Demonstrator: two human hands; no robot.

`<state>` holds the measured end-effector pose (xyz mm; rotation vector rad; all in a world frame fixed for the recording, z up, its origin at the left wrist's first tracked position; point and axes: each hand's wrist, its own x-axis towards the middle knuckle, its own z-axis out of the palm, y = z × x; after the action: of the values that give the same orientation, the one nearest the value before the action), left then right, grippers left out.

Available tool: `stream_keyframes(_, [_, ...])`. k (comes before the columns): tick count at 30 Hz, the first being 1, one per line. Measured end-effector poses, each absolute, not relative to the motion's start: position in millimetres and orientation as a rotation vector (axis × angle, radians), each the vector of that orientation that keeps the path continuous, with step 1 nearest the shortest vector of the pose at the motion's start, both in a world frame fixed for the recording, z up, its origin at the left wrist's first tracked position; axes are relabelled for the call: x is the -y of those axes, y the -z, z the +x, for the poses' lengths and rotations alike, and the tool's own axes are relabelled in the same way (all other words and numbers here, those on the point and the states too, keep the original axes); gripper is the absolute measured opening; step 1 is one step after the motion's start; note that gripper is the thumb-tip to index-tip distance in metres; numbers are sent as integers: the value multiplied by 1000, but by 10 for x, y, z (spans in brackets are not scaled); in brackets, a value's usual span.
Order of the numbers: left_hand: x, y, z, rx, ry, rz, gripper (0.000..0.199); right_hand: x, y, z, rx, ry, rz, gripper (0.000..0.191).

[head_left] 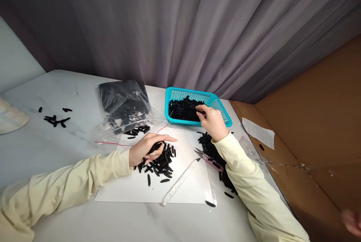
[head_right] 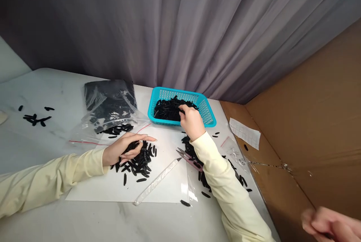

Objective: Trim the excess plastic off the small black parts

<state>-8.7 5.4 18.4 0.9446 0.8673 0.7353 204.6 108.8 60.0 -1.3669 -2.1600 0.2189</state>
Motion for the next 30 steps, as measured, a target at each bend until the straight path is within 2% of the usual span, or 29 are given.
stream_keyframes(4, [-55, -189, -87, -860, -730, 943, 43, -709, -631, 1896, 2229, -279, -1282, 15])
stream_keyframes(9, [-46, -146, -62, -924, -727, 962, 40, -138, -545, 1646, 2312, -701, -877, 13])
stream_keyframes(12, [-44, -128, -41, -925, -719, 1016, 39, 9, -389, 1548, 2257, -816, -856, 12])
stream_keyframes(16, [-42, -137, -20, -930, -632, 1103, 42, 72, -194, 1503, 2045, -1026, -1000, 7])
stream_keyframes(24, [-44, -122, -45, -829, -572, 1182, 36, 213, -32, 1515, 1331, -1535, -1053, 19])
stream_keyframes(30, [-36, -136, -39, -824, -681, 1111, 31, 118, -61, 1615, 1163, -1560, -956, 15])
